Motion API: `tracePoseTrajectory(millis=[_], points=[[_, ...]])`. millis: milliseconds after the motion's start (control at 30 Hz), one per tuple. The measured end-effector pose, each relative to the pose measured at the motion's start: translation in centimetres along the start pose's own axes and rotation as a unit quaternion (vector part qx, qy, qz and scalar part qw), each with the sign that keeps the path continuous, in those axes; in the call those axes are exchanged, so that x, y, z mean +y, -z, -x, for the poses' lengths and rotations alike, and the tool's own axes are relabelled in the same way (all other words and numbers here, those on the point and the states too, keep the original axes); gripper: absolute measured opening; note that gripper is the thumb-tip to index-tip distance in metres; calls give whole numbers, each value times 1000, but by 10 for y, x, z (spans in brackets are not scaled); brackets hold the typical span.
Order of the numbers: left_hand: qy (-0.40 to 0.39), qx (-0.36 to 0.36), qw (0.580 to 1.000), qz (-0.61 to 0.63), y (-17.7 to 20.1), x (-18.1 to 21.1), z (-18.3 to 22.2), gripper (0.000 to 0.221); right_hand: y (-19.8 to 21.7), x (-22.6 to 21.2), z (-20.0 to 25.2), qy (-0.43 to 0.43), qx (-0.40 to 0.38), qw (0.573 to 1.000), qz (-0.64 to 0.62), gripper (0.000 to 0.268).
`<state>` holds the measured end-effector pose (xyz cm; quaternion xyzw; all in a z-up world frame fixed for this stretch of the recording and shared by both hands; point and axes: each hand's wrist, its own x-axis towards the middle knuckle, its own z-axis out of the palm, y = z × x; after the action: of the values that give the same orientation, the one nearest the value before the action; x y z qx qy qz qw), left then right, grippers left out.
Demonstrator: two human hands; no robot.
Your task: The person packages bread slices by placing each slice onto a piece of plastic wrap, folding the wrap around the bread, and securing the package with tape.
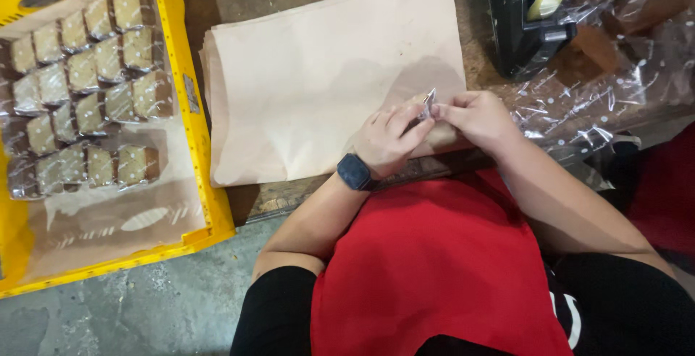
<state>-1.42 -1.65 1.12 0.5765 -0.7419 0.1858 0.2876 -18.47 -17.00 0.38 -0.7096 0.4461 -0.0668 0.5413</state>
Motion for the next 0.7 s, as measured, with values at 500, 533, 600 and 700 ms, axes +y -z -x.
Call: tracePoseTrajectory(millis=[500,533,600,700], points=[[158,28,960,230,19,-9,-9,36,-23,30,-39,254,0,967,-29,19],[176,31,959,220,20,-8,-9,37,-23,26,-39,255,1,967,-29,19],[194,34,958,208,16,-8,-7,40,-24,15,-38,247,57,963,88,33],[245,54,954,163,-1,-10,1,30,-25,-4,-28,311,119,914,233,54]])
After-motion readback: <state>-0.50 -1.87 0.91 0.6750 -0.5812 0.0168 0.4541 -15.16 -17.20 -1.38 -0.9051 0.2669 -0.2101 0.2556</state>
